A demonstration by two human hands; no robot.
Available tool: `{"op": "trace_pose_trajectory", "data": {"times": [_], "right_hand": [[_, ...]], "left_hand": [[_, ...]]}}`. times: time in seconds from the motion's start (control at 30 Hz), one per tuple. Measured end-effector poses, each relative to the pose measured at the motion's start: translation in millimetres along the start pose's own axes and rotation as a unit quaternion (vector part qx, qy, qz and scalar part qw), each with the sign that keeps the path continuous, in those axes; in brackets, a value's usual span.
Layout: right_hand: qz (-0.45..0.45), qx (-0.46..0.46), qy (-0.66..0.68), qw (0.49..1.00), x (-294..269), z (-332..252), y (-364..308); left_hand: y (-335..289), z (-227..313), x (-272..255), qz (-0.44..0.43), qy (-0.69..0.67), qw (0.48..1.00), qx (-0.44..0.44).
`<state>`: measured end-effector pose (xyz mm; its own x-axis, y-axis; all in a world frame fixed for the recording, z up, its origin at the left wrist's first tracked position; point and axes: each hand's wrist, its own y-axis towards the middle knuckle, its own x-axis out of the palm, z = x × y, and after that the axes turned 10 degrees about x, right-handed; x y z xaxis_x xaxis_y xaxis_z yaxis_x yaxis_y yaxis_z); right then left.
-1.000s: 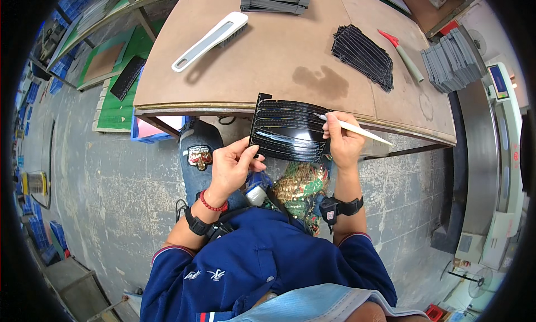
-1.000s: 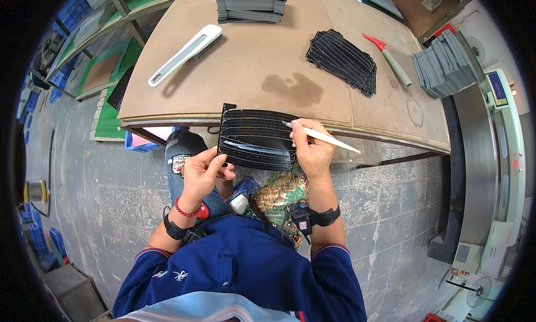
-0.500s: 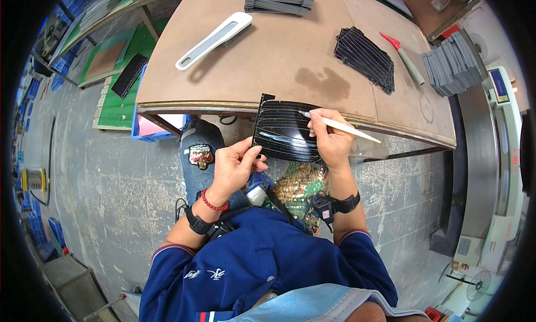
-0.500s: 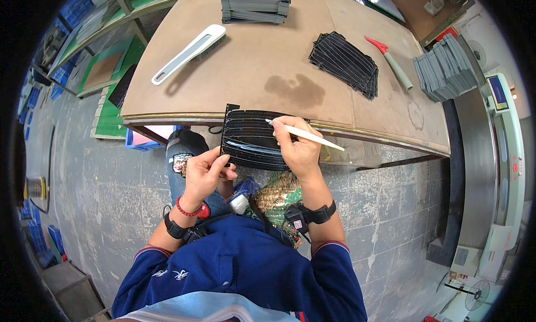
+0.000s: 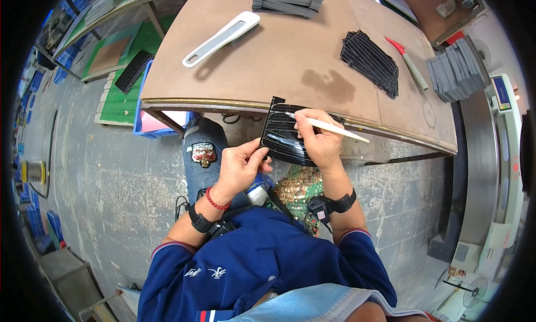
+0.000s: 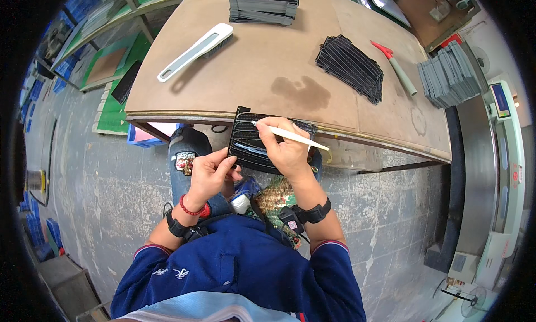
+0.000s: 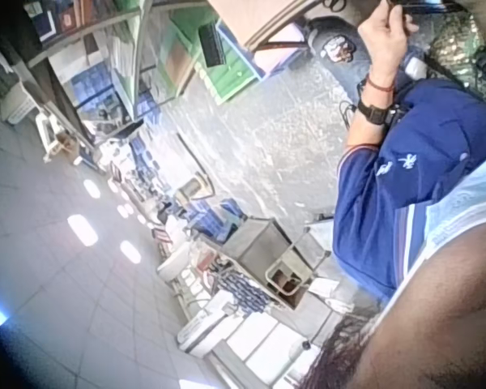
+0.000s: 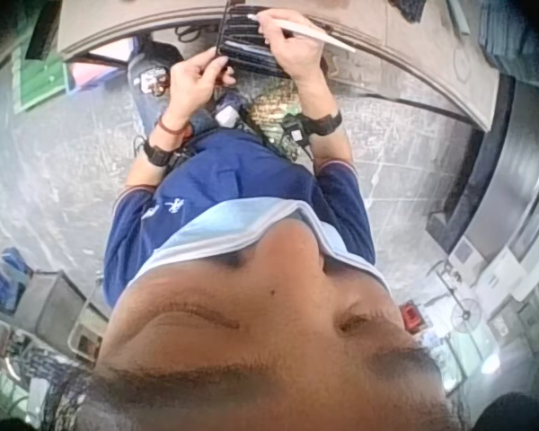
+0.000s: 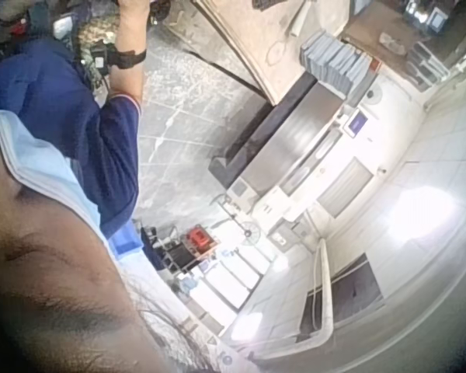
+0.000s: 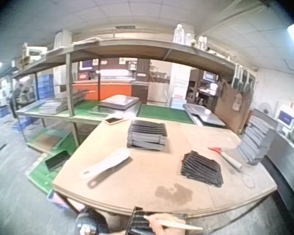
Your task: The recorder brushes dust off metal heat sinks or grills and then uses a white marking pen to write on one of them.
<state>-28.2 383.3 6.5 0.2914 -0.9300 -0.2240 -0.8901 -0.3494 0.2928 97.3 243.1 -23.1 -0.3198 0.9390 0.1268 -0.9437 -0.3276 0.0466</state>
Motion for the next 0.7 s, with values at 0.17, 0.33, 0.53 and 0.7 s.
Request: {"op": "trace_pose_trajectory", "data": {"times": [0.17,0.33,0.53,0.7], "right_hand": [[-0.024,-0.081,-0.035,0.996,9.4,-7.0,1.8],[-0.009,-0.001,0.036,0.999,7.7,-8.7,-0.8],[0.06,0.026,0.156,0.986,-31.4,-0.1,-7.8],[0.148,0.02,0.13,0.98,-70.0,14.3,-12.8]], "left_hand": [[-0.2,2.4,1.4,-0.005,0.022,1.0,0.006],[-0.1,1.4,-0.5,0.003,-0.006,1.0,-0.012],[0.5,1.2,-1.1,-0.009,-0.023,1.0,-0.017],[-0.1,0.1,-0.4,0.002,-0.03,0.999,-0.031]]}}
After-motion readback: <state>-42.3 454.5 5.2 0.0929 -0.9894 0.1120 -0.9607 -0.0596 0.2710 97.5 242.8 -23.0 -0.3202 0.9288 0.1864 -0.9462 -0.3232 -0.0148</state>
